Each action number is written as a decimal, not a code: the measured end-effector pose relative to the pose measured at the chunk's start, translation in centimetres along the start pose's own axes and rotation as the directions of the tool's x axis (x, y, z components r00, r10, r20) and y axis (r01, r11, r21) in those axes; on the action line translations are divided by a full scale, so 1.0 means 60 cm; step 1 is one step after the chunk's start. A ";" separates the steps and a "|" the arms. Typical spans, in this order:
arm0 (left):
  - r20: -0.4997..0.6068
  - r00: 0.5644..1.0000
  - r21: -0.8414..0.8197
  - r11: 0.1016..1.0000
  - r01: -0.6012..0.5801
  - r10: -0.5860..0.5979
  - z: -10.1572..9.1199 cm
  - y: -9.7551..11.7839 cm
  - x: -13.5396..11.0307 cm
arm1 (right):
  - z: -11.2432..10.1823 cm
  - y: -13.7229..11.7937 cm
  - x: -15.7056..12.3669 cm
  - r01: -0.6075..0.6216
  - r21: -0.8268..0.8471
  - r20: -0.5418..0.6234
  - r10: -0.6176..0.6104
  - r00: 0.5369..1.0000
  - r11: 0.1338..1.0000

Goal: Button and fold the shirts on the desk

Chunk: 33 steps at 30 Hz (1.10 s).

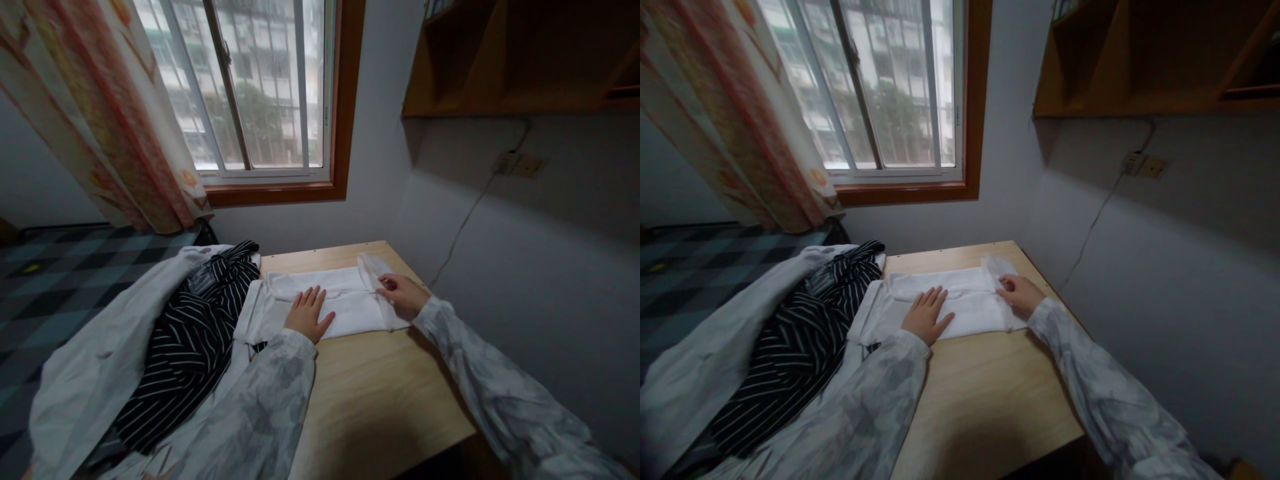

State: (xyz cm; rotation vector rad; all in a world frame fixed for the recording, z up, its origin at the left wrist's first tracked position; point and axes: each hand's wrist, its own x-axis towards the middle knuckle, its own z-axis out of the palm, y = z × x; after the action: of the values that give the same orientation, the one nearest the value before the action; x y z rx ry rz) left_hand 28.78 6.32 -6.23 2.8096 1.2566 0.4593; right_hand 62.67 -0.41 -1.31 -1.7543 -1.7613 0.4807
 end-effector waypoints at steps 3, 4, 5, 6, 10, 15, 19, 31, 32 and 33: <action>0.006 1.000 0.001 1.000 -0.003 0.003 0.001 -0.001 0.000 | 0.036 -0.002 -0.021 0.063 0.057 0.029 -0.065 0.997 0.996; 0.004 1.000 0.000 1.000 -0.006 0.006 0.001 -0.001 0.000 | 0.040 0.004 -0.031 0.087 0.053 -0.009 -0.087 0.996 0.995; -0.001 1.000 0.000 1.000 -0.007 0.007 0.003 -0.002 0.000 | 0.042 0.013 -0.041 0.114 0.026 -0.053 -0.112 0.992 0.993; -0.006 1.000 -0.001 1.000 -0.008 0.008 0.004 -0.002 -0.001 | 0.042 0.023 -0.052 0.141 -0.020 -0.089 -0.143 0.986 0.990; -0.017 1.000 -0.004 1.000 -0.007 0.007 0.005 -0.001 -0.001 | 0.044 0.065 -0.096 0.222 -0.247 -0.093 -0.251 0.963 0.943; -0.003 1.000 -0.004 1.000 -0.001 0.001 0.001 0.002 -0.001 | 0.041 0.090 -0.084 0.205 -0.286 -0.035 -0.224 0.974 0.936; 0.008 1.000 -0.004 1.000 0.001 -0.001 0.001 0.003 -0.001 | 0.022 0.086 -0.006 0.172 -0.372 -0.001 -0.185 0.983 0.912; 0.003 1.000 -0.025 1.000 -0.002 0.002 -0.001 0.005 -0.006 | 0.089 0.062 0.130 0.219 -0.397 -0.018 -0.247 0.969 0.891; 0.009 1.000 -0.028 1.000 0.000 0.000 -0.001 0.006 -0.006 | 0.091 0.057 0.129 0.217 -0.392 -0.068 -0.264 0.962 0.894; 0.014 1.000 -0.032 0.999 0.002 -0.002 -0.002 0.007 -0.006 | 0.091 0.053 0.127 0.214 -0.388 -0.118 -0.278 0.953 0.896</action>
State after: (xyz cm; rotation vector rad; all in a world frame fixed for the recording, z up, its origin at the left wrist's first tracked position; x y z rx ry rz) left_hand 28.82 5.78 -6.17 2.7796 1.2381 0.4551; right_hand 62.03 8.16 -6.23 -1.7169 -2.0084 -0.1205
